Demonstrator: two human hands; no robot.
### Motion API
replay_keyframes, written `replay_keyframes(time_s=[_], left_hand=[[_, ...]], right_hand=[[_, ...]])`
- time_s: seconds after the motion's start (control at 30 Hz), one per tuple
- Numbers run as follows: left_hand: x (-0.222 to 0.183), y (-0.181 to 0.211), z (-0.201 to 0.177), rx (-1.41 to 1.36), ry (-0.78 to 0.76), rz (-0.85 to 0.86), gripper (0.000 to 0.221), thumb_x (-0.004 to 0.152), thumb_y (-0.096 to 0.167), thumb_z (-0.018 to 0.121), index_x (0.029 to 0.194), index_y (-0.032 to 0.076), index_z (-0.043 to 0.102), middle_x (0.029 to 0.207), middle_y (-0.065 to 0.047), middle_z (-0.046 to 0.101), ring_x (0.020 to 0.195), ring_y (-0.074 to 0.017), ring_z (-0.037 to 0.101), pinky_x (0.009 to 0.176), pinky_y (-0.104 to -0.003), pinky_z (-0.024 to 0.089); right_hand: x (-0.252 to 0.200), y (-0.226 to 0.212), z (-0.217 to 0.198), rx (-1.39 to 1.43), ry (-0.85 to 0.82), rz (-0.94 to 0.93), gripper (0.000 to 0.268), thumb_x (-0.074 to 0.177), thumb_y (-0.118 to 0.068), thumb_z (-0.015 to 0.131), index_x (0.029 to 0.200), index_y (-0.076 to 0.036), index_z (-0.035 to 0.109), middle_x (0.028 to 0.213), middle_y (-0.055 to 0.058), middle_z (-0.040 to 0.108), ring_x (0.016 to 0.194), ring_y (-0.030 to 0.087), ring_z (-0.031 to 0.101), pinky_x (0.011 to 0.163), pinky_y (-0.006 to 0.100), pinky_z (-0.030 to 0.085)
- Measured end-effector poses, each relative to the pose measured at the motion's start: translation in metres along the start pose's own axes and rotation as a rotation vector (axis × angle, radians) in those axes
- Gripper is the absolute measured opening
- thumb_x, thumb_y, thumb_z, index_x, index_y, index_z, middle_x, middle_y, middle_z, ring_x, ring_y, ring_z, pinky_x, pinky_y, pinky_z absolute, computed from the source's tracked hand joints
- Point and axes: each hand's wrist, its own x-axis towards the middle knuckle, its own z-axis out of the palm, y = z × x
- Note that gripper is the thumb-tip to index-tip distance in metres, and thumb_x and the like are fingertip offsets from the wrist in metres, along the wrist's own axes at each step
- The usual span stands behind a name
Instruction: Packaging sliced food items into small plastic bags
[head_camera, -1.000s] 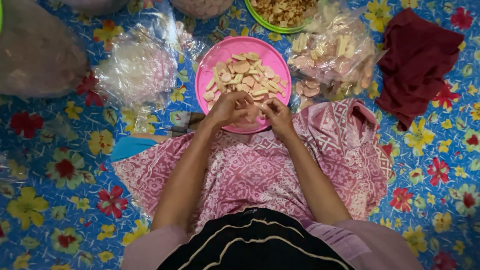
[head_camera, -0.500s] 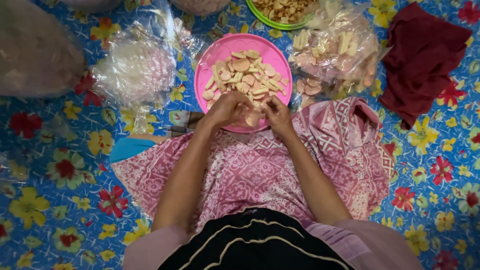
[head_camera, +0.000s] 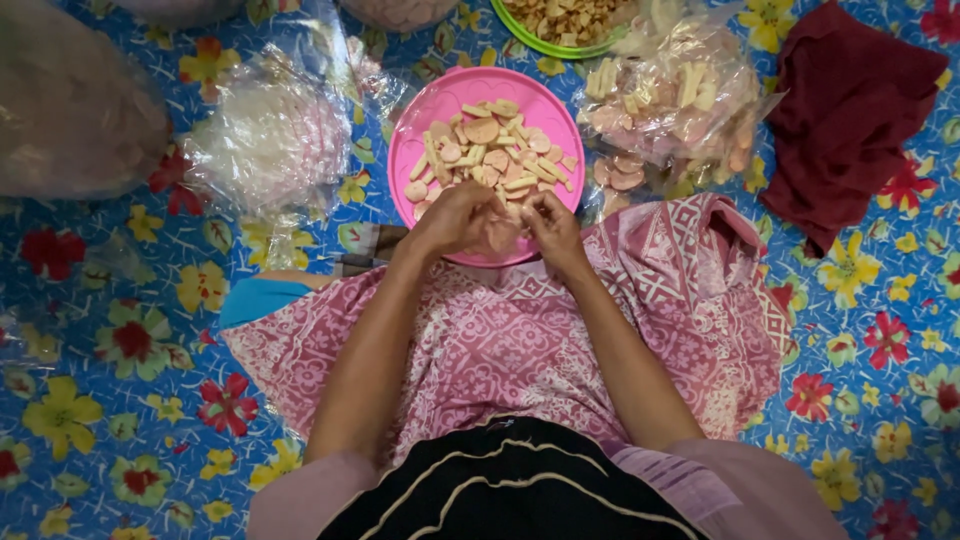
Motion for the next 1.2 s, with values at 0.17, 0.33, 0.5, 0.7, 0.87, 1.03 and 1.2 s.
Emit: replay_keyframes(time_s=[0.17,0.33,0.5,0.7,0.87,1.03,1.2], left_hand=[[-0.002,0.011,-0.003,-0.091,0.008,-0.096,0.028,0.076,0.016,0.068,0.103,0.016,0.059,0.067,-0.008,0.062,0.071,-0.0274,0.063,0.066,-0.039,0.049],[0.001,0.010,-0.005,-0.004,0.020,-0.062,0.009,0.077,0.018,0.068,0.081,0.011,0.064,0.070,-0.013,0.065,0.073,-0.0347,0.064,0.066,-0.042,0.050],[0.002,0.010,-0.008,0.019,0.031,0.031,0.008,0.077,0.014,0.067,0.077,0.007,0.063,0.075,-0.016,0.063,0.079,-0.0369,0.063,0.072,-0.043,0.050],[-0.001,0.016,-0.009,0.030,0.015,0.081,0.007,0.076,0.012,0.067,0.079,0.006,0.064,0.076,-0.019,0.061,0.082,-0.0395,0.061,0.076,-0.045,0.049],[-0.001,-0.001,-0.001,0.039,0.048,0.057,0.010,0.075,0.017,0.069,0.076,0.009,0.064,0.075,-0.016,0.062,0.082,-0.0381,0.061,0.075,-0.045,0.049],[0.000,-0.020,0.013,0.102,0.118,0.075,0.014,0.077,0.020,0.068,0.073,0.008,0.061,0.072,-0.017,0.060,0.079,-0.0376,0.061,0.074,-0.046,0.047],[-0.003,-0.014,0.010,0.126,0.139,0.080,0.017,0.076,0.021,0.069,0.071,0.008,0.059,0.070,-0.017,0.059,0.078,-0.0383,0.060,0.073,-0.047,0.047]], right_hand=[[-0.008,-0.018,0.007,0.056,0.003,0.028,0.010,0.092,-0.015,0.057,0.096,-0.006,0.055,0.080,0.005,0.056,0.067,0.010,0.056,0.055,0.019,0.048],[-0.005,-0.008,0.007,0.085,0.000,0.033,0.015,0.091,-0.017,0.060,0.099,-0.005,0.056,0.082,0.007,0.057,0.072,0.012,0.057,0.057,0.020,0.048],[-0.014,-0.049,0.018,-0.151,-0.050,0.073,0.019,0.079,-0.014,0.075,0.094,-0.006,0.067,0.077,0.004,0.060,0.074,0.011,0.055,0.063,0.022,0.046],[-0.006,-0.009,0.005,-0.231,-0.019,0.063,0.013,0.079,-0.014,0.074,0.090,-0.007,0.070,0.078,0.006,0.063,0.075,0.013,0.058,0.066,0.026,0.049],[-0.002,0.010,-0.002,-0.220,-0.006,0.033,0.010,0.080,-0.012,0.073,0.088,-0.007,0.070,0.081,0.006,0.063,0.076,0.011,0.058,0.066,0.026,0.049],[-0.010,-0.004,0.003,-0.171,0.001,0.044,0.010,0.082,-0.013,0.071,0.089,-0.006,0.069,0.083,0.004,0.062,0.077,0.011,0.055,0.068,0.025,0.048],[-0.005,0.016,-0.003,-0.158,0.047,0.037,0.011,0.078,-0.011,0.074,0.086,-0.006,0.069,0.079,0.001,0.059,0.074,0.008,0.055,0.065,0.021,0.046]])
